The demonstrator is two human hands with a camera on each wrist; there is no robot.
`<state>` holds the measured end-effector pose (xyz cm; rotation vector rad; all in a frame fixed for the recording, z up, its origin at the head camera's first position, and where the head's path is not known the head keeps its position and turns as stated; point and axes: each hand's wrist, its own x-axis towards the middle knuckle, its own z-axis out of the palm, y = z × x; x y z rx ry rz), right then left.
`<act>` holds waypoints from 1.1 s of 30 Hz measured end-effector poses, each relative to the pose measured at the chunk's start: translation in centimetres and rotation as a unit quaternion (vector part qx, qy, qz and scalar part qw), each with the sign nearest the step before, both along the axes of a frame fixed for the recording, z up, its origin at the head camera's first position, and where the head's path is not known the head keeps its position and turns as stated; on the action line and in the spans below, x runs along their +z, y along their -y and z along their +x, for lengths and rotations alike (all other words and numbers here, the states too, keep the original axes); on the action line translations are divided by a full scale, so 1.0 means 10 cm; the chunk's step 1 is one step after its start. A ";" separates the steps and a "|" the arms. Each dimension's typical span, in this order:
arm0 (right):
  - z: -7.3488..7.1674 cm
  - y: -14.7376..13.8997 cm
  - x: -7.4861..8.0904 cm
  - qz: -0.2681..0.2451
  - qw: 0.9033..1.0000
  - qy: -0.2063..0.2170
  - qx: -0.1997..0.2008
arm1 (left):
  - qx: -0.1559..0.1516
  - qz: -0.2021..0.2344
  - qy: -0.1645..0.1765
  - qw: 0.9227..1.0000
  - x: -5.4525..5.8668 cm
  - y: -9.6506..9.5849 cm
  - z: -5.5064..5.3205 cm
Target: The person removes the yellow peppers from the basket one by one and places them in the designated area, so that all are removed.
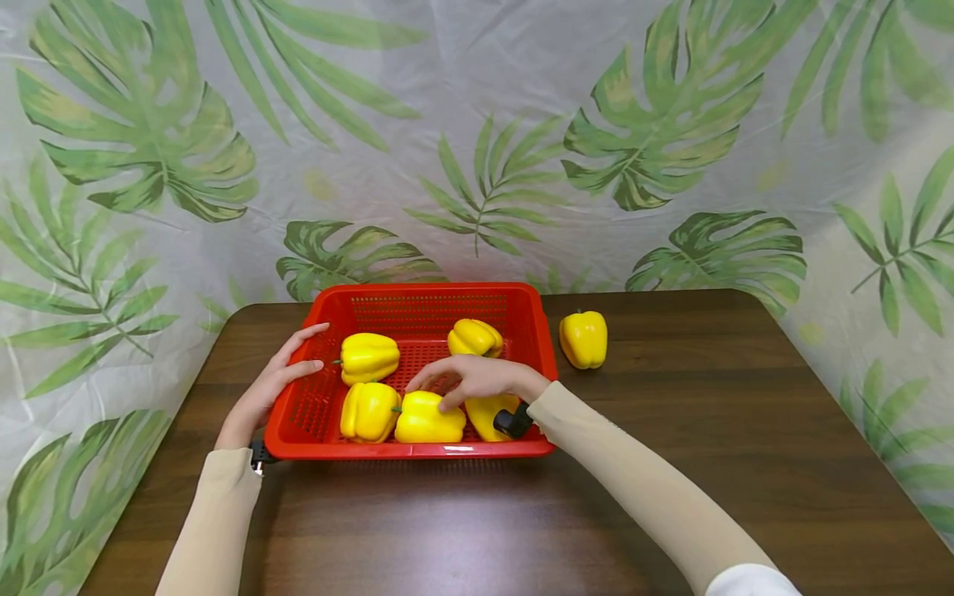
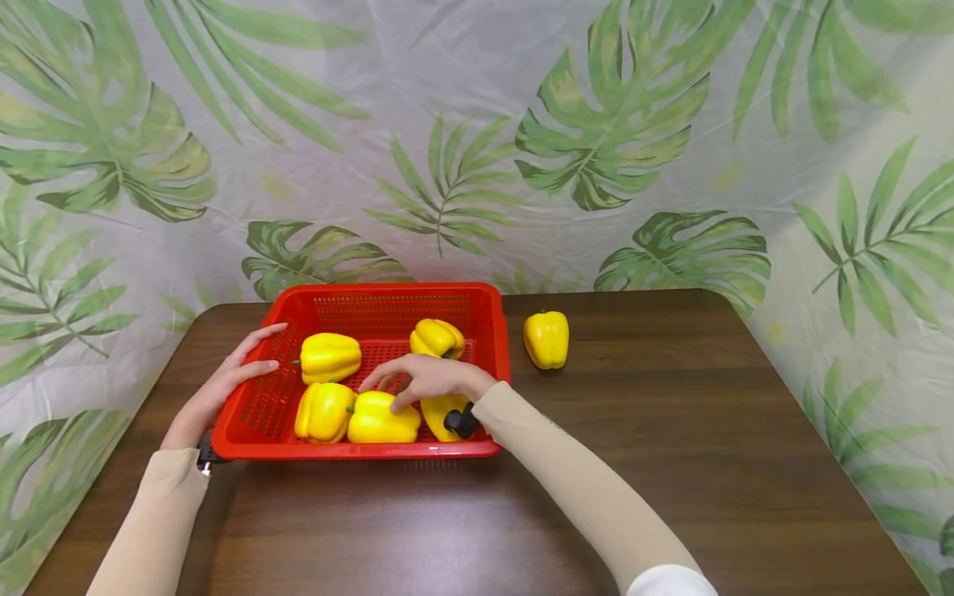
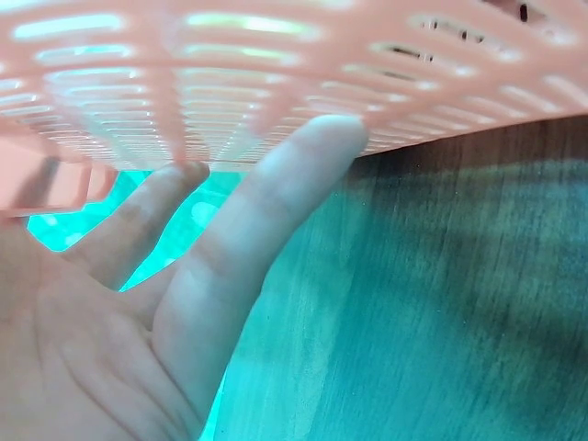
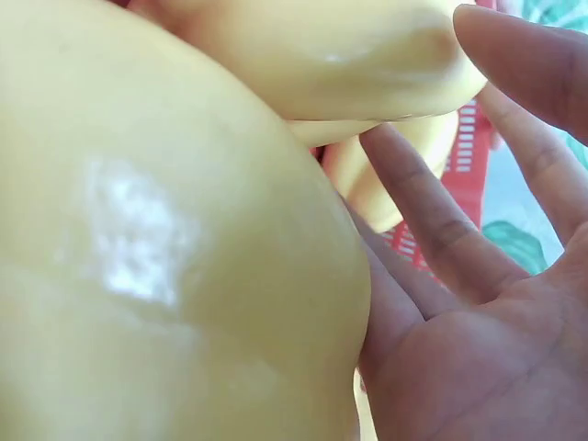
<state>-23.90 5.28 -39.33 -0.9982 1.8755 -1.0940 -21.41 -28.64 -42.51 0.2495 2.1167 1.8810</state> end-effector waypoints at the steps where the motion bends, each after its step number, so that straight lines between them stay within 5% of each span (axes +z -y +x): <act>1: 0.00 0.00 0.00 -0.001 1.000 -0.004 0.003 | 0.001 0.000 0.001 1.000 0.00 0.00 0.00; 9: 0.02 0.02 0.02 -0.005 0.998 -0.043 0.035 | -0.001 0.001 -0.002 1.000 0.00 0.00 0.01; 17: 0.02 0.01 0.02 -0.020 0.997 -0.038 0.064 | -0.003 0.002 -0.004 1.000 0.00 0.00 0.01; 33: -0.02 -0.10 0.06 -0.057 0.998 -0.018 -0.034 | -0.002 0.003 -0.006 1.000 0.00 0.00 0.01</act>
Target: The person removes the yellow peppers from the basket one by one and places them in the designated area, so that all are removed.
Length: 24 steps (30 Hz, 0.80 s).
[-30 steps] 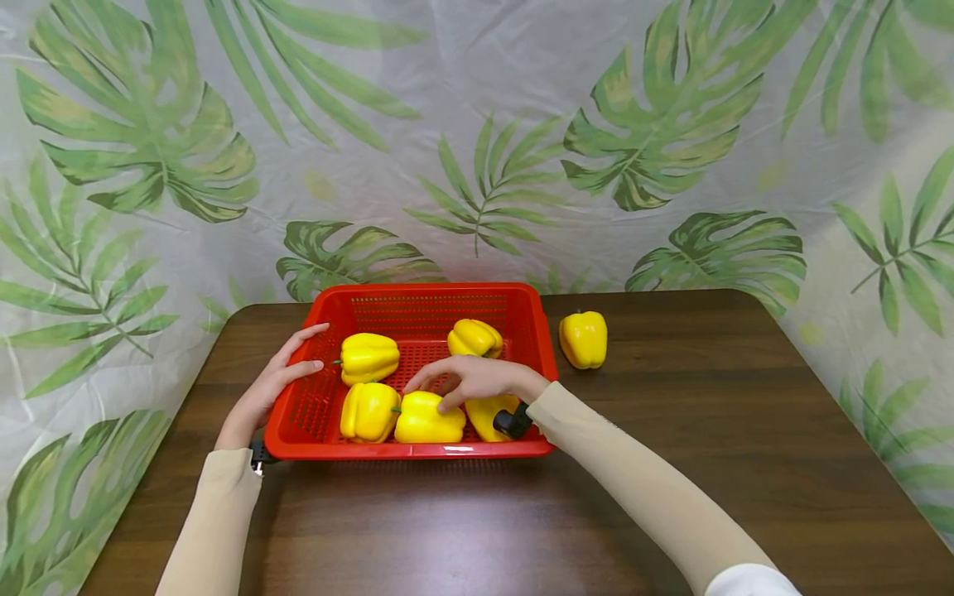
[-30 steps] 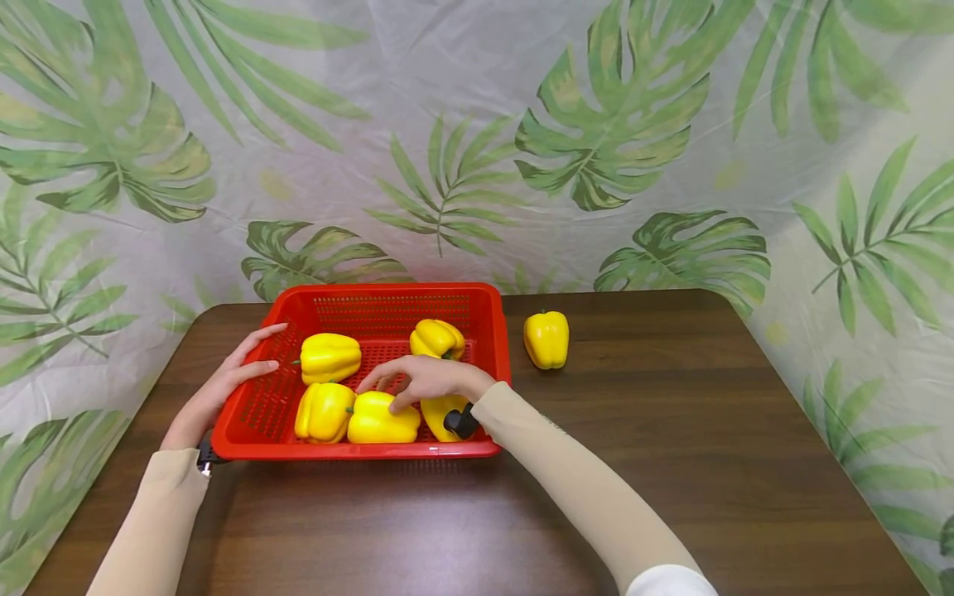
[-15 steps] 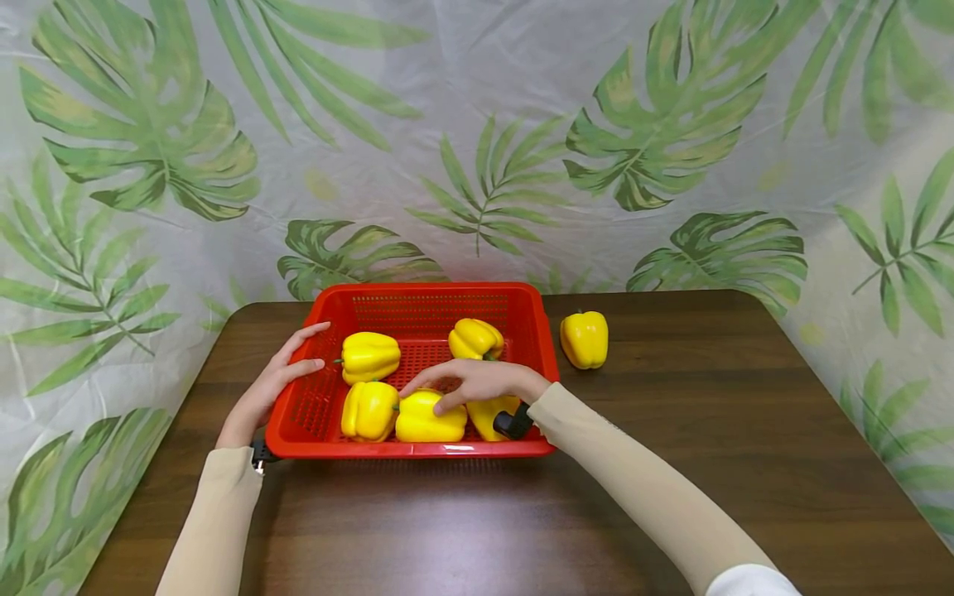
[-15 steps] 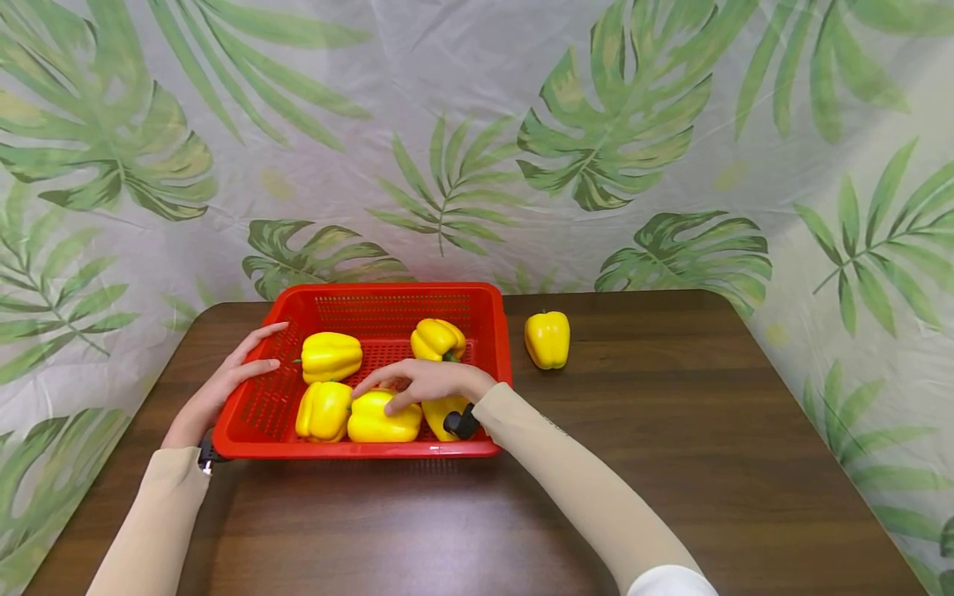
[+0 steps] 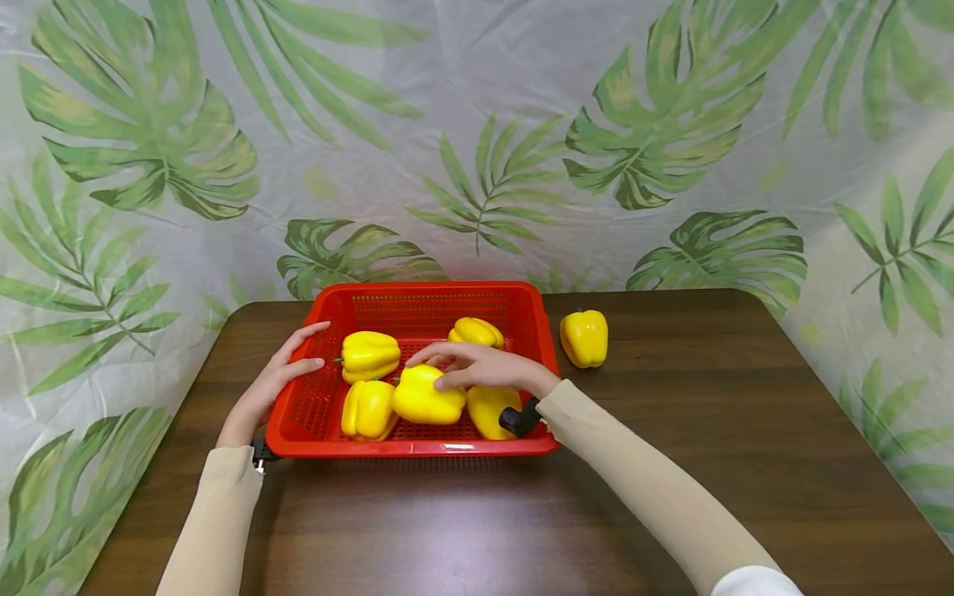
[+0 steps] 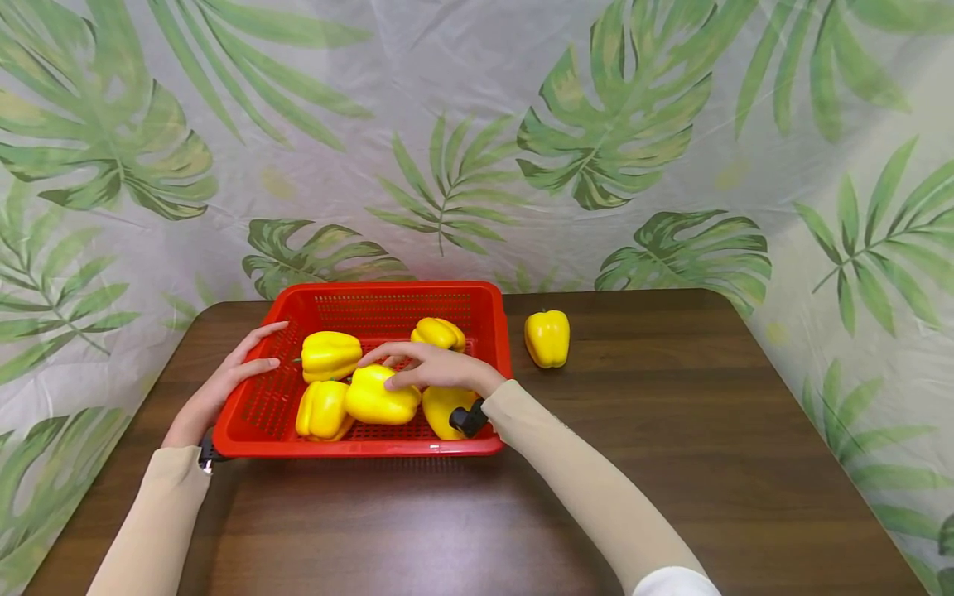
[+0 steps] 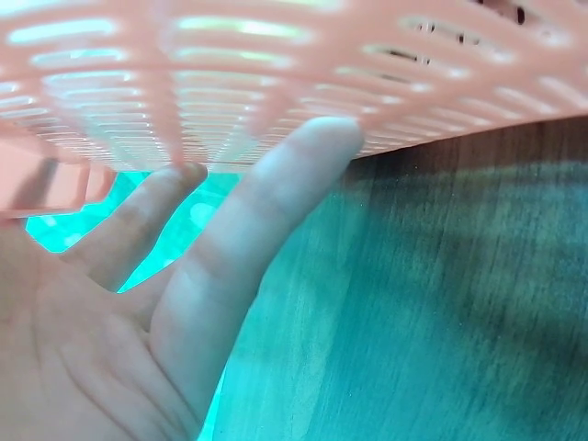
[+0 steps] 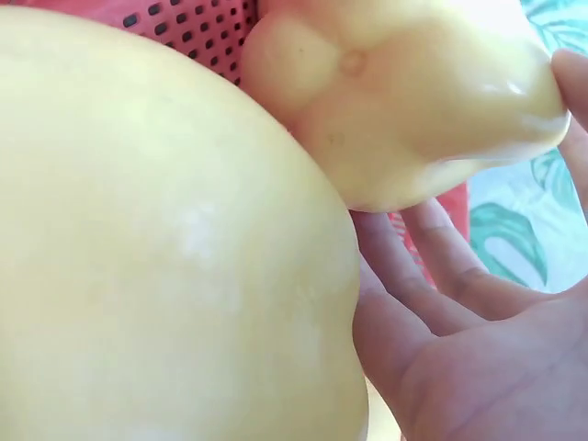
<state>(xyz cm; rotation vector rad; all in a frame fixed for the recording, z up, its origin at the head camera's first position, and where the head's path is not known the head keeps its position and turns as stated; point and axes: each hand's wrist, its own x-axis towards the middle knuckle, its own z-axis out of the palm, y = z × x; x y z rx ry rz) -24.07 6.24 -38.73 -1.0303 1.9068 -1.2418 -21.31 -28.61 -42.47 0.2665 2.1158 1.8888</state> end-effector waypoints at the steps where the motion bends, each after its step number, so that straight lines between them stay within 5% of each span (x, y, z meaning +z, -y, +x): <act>1: 0.00 -0.01 0.00 -0.003 1.000 0.000 0.000 | 0.000 -0.001 -0.001 1.000 0.00 0.00 0.00; 24: -0.01 -0.34 0.17 -0.055 0.993 0.025 -0.097 | 0.005 -0.005 0.006 1.000 0.01 0.00 0.01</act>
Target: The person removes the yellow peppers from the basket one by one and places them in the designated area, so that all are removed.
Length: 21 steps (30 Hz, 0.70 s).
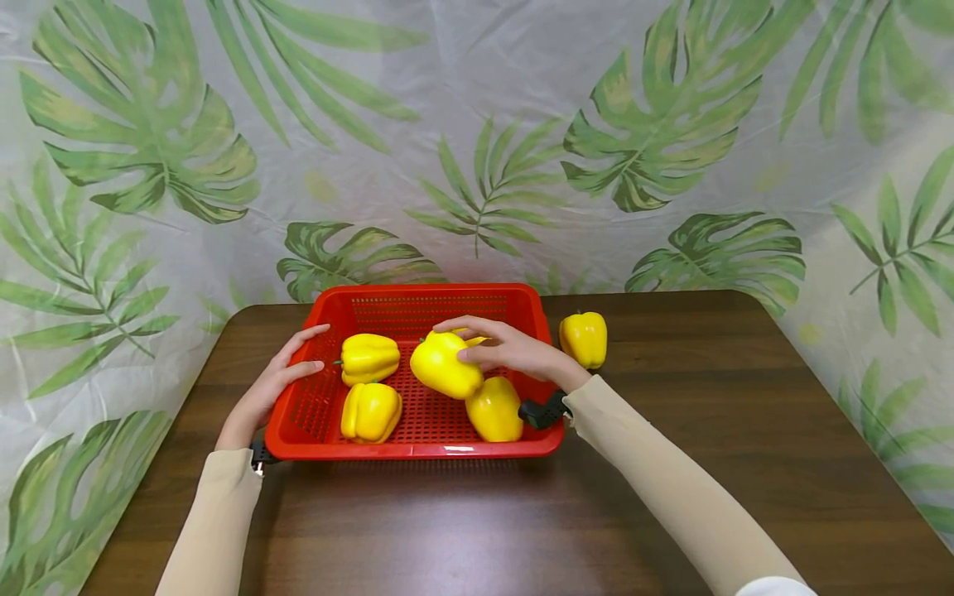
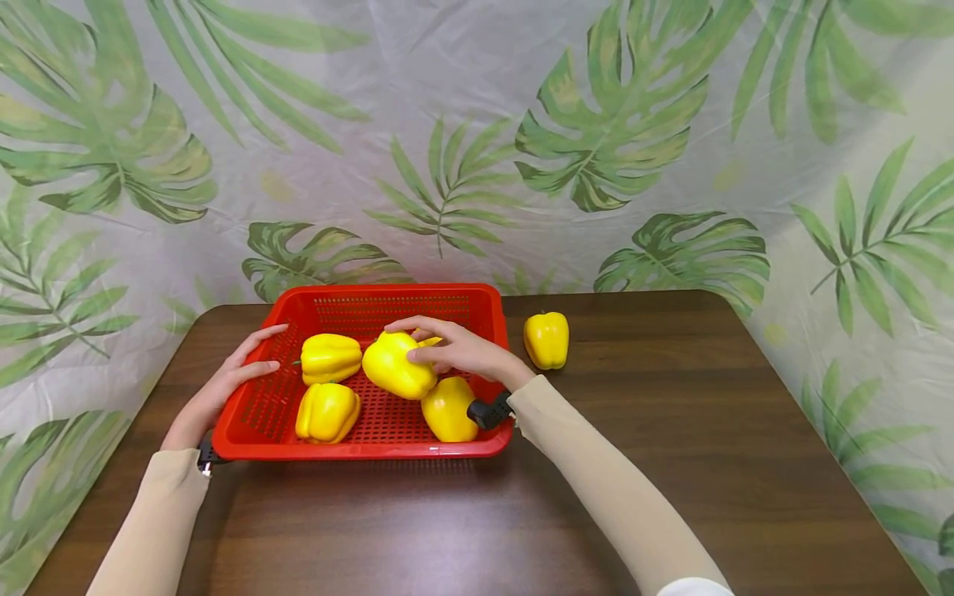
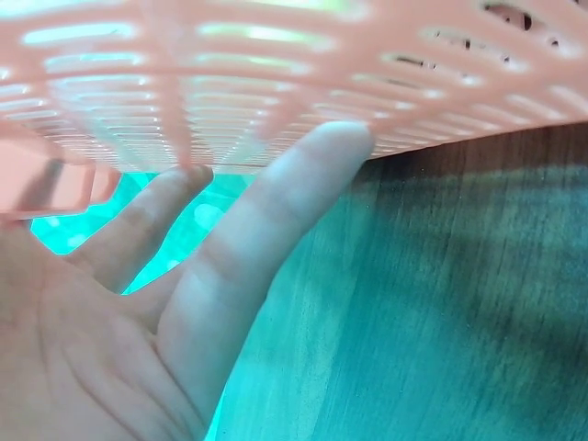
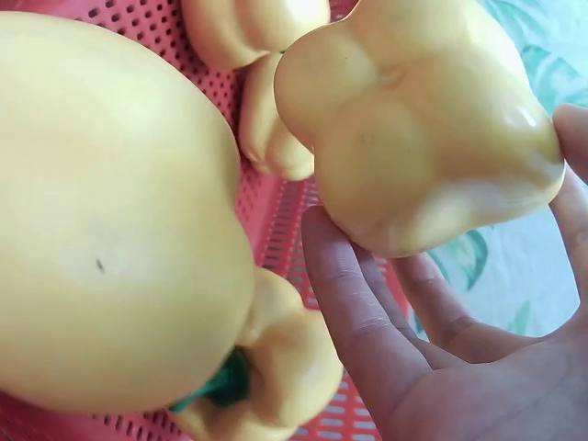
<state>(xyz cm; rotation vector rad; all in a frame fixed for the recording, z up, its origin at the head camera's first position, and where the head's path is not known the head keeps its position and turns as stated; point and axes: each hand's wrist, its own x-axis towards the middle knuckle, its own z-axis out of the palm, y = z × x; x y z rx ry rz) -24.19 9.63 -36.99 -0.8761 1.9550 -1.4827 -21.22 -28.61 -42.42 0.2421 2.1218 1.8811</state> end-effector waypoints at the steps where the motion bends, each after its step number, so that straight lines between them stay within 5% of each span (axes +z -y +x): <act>1: 0.00 -0.01 0.01 -0.004 1.000 0.000 0.000 | 0.000 0.000 -0.001 1.000 0.00 0.00 0.00; 21: -0.01 -0.29 0.11 -0.026 0.998 -0.007 -0.065 | 0.002 -0.004 -0.002 1.000 0.00 -0.01 0.00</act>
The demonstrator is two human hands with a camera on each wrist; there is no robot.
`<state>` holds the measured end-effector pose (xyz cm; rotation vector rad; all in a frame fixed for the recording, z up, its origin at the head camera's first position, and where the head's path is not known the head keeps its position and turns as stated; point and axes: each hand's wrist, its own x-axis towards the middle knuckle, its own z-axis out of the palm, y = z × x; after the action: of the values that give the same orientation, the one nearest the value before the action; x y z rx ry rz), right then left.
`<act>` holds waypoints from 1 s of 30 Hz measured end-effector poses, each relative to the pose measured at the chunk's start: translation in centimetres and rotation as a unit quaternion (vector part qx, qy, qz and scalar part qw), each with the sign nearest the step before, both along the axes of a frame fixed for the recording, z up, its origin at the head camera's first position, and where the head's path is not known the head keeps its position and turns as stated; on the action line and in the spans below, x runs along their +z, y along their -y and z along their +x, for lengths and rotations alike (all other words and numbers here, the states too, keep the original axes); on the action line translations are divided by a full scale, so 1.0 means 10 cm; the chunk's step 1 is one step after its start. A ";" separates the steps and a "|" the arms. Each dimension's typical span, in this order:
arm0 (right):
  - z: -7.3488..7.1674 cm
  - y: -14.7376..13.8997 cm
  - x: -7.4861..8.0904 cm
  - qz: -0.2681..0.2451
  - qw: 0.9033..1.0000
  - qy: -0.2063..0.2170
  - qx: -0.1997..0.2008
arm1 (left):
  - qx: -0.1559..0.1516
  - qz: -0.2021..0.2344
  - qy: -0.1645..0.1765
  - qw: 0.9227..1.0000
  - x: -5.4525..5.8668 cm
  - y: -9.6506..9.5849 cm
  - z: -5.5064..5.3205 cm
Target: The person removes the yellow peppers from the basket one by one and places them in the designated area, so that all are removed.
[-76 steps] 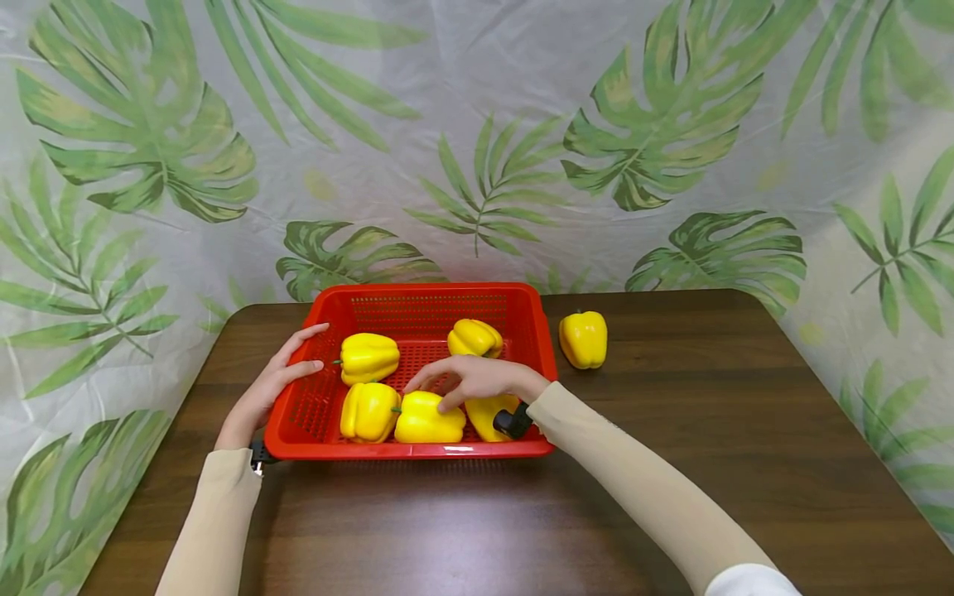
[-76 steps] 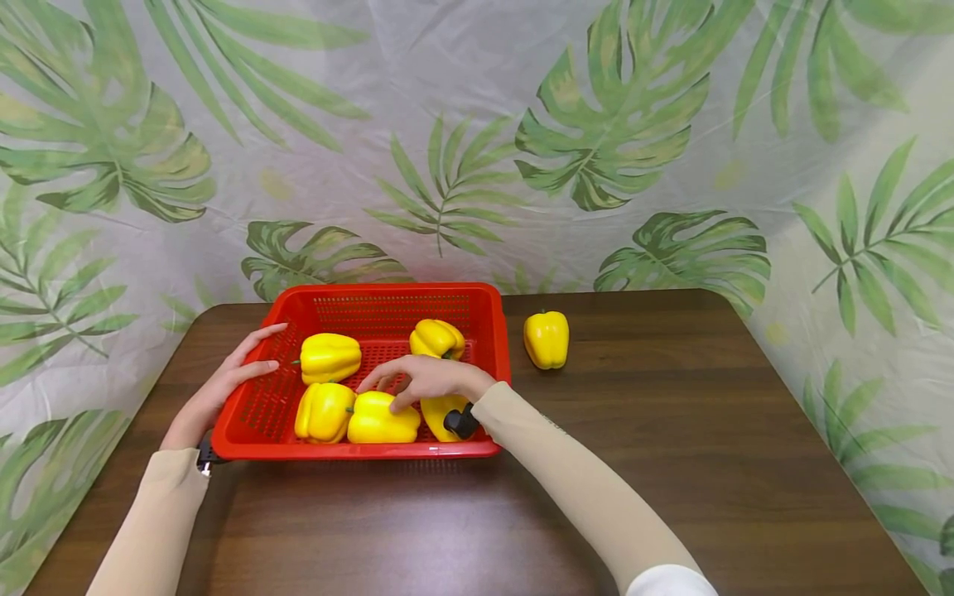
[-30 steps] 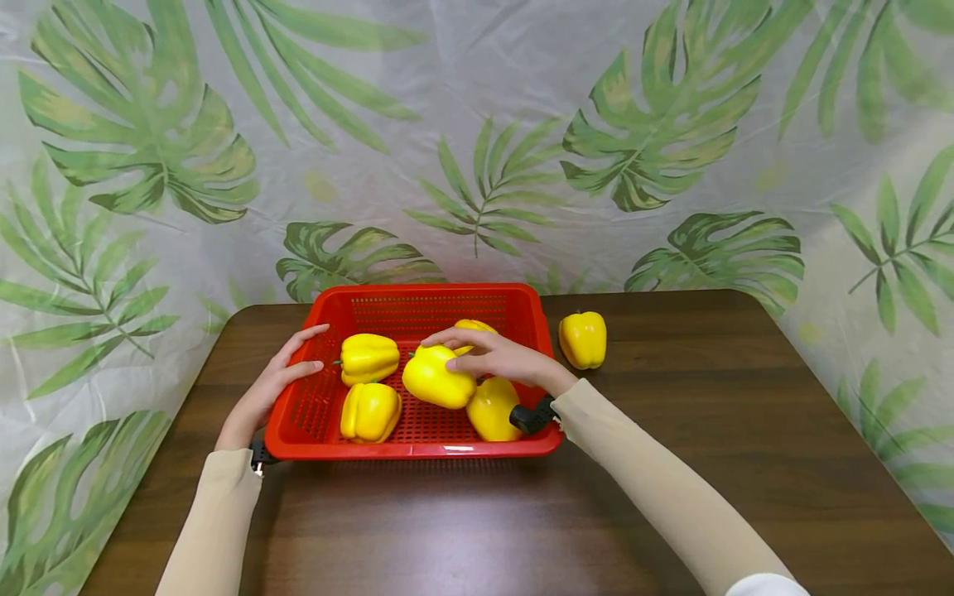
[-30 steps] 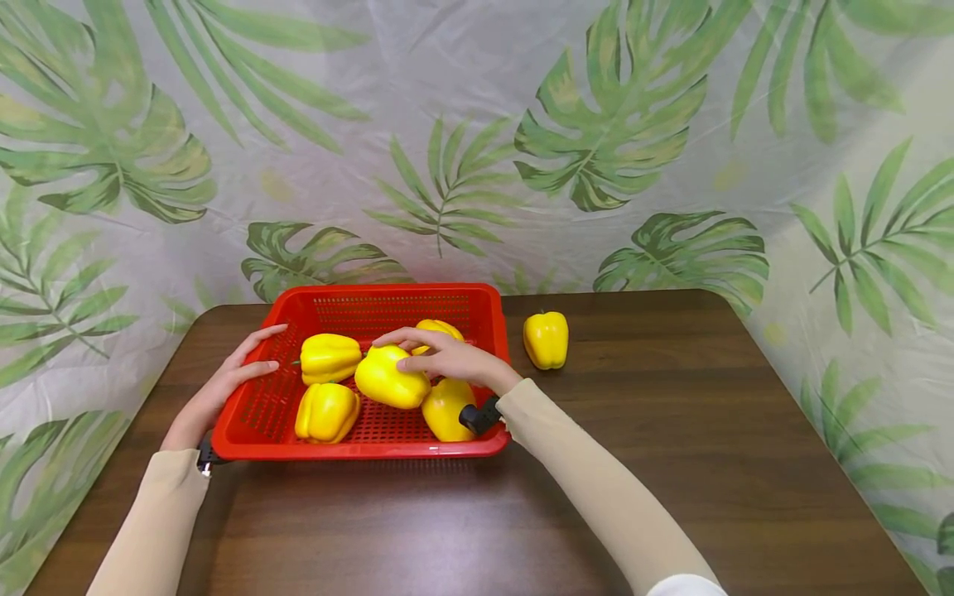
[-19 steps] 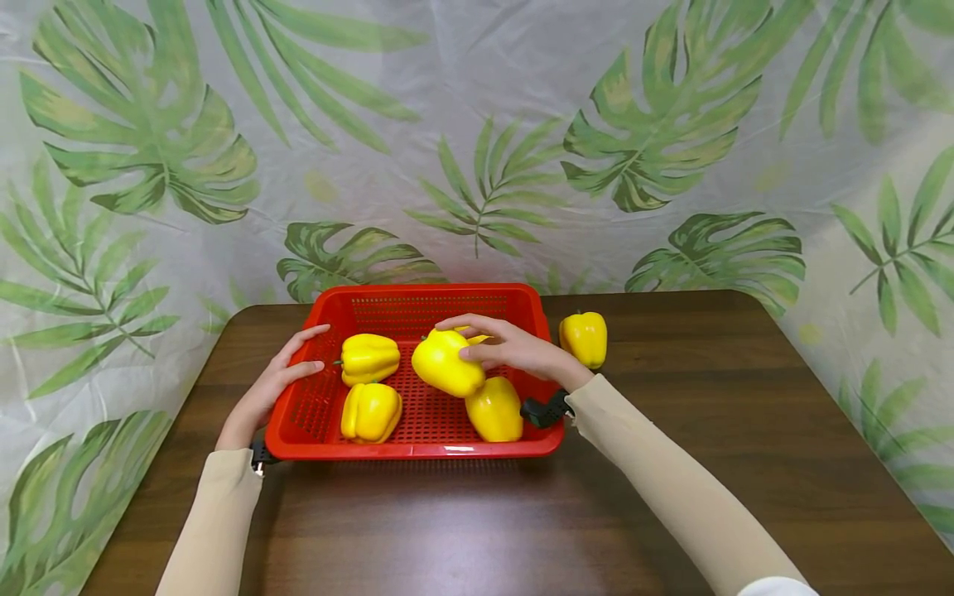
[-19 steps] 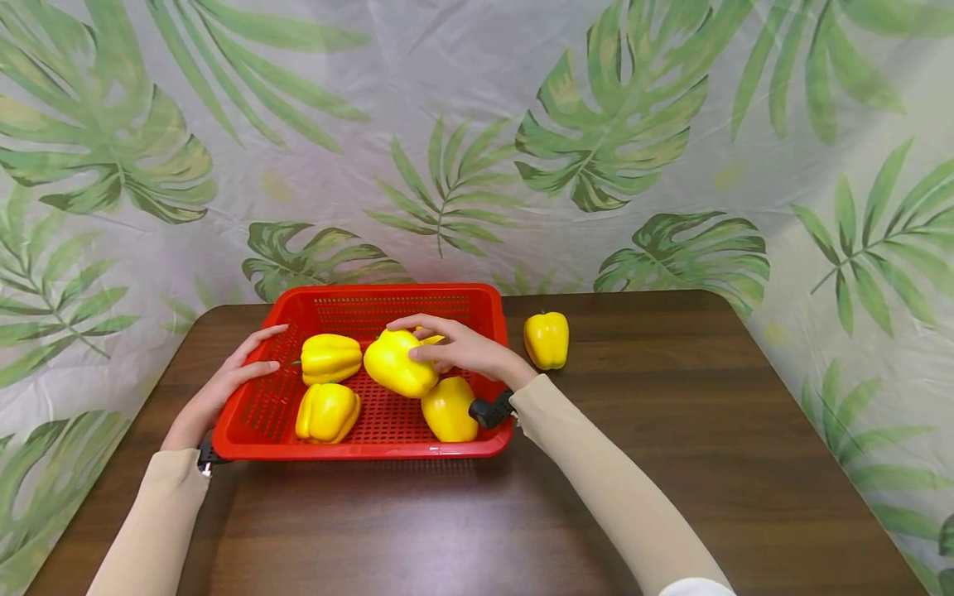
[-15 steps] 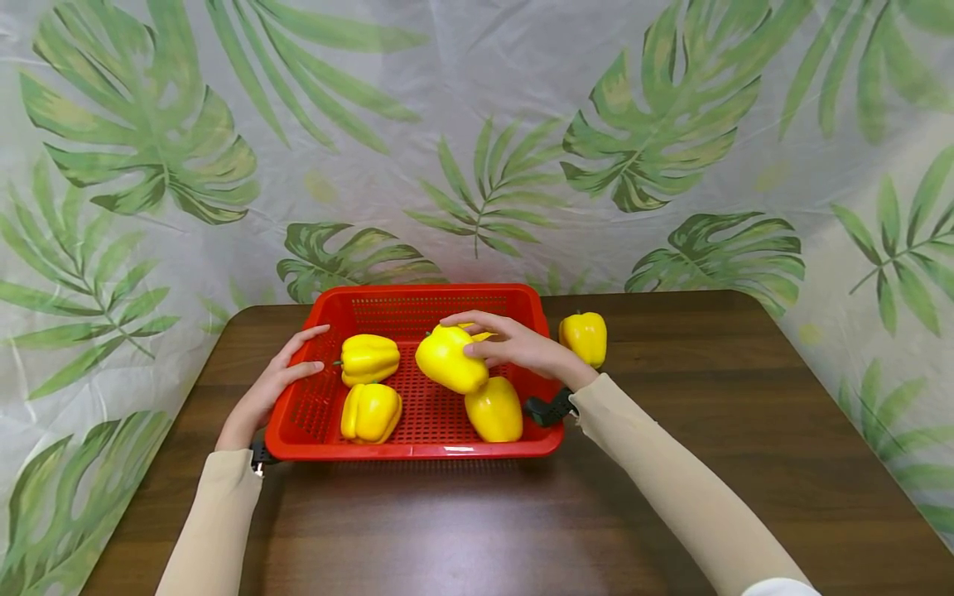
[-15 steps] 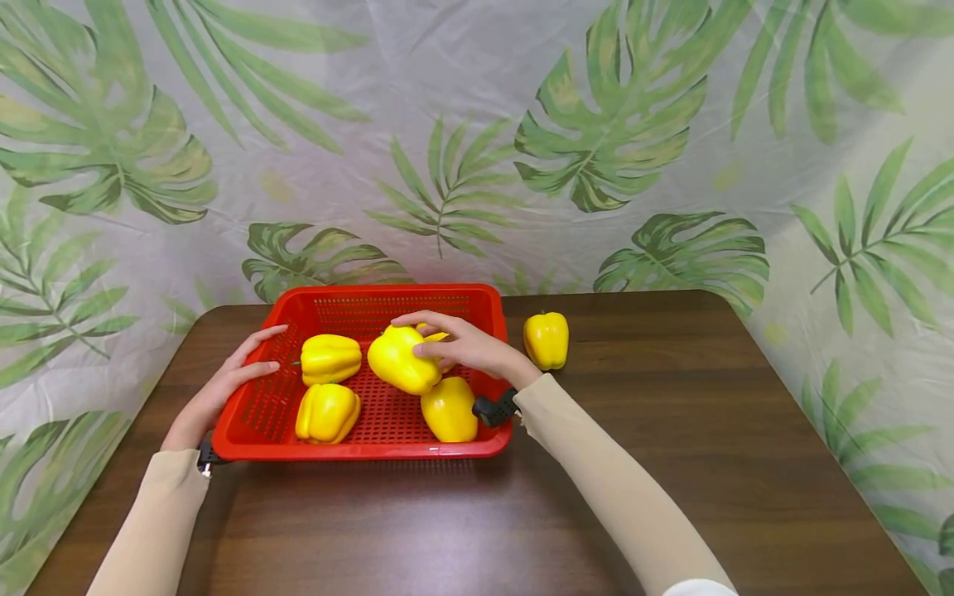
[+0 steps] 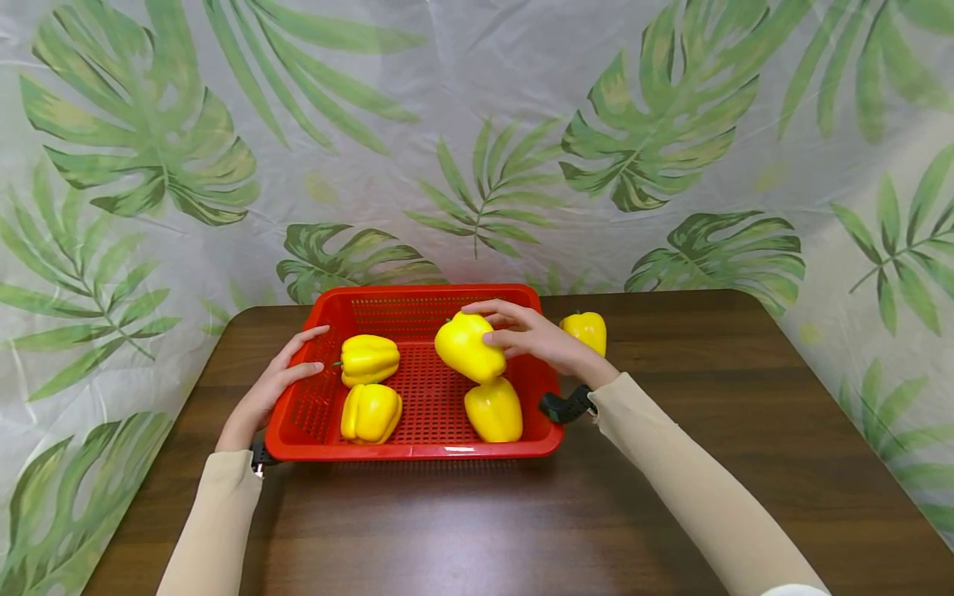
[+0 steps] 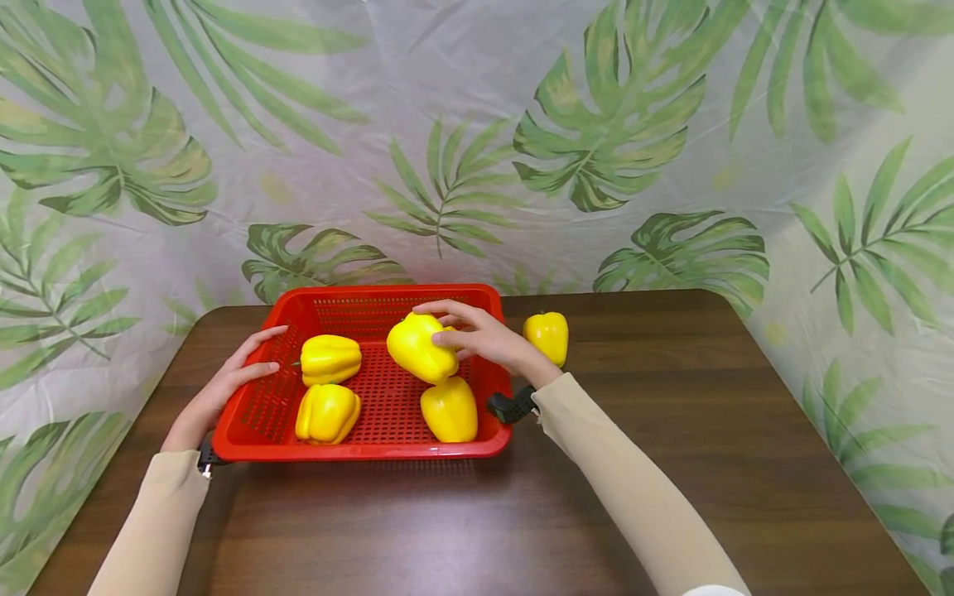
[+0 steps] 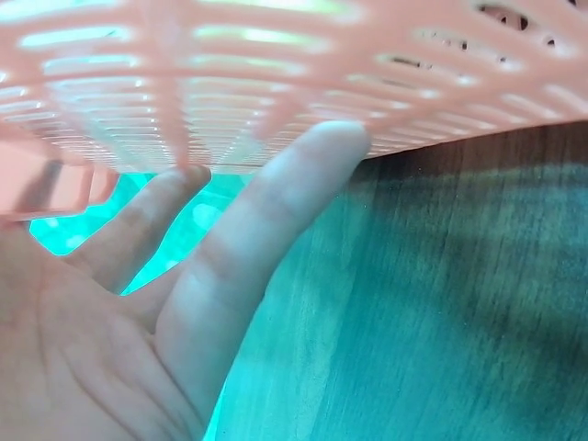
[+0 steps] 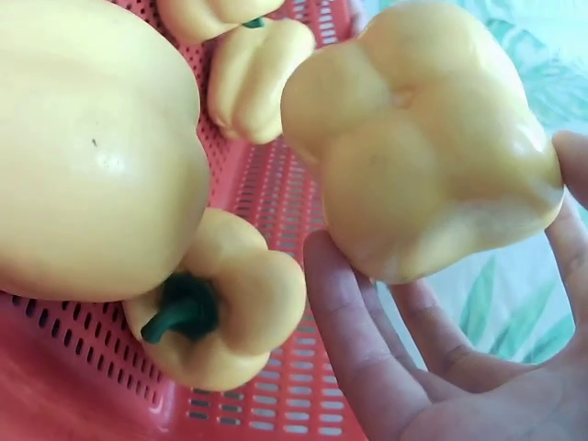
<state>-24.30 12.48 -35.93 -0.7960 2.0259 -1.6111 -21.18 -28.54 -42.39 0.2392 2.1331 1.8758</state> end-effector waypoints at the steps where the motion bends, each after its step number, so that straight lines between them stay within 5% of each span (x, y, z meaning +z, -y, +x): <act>1: 0.01 -0.02 0.01 0.000 1.000 0.001 -0.005 | 0.000 0.000 0.000 1.000 0.00 0.00 0.00; 30: 0.03 -0.55 -0.01 -0.014 0.993 0.007 -0.119 | 0.002 0.003 -0.002 1.000 -0.01 0.00 0.00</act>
<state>-23.97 17.99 -36.00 -0.5667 2.1592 -1.7708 -21.19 -28.53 -42.50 0.2399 2.1329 1.8848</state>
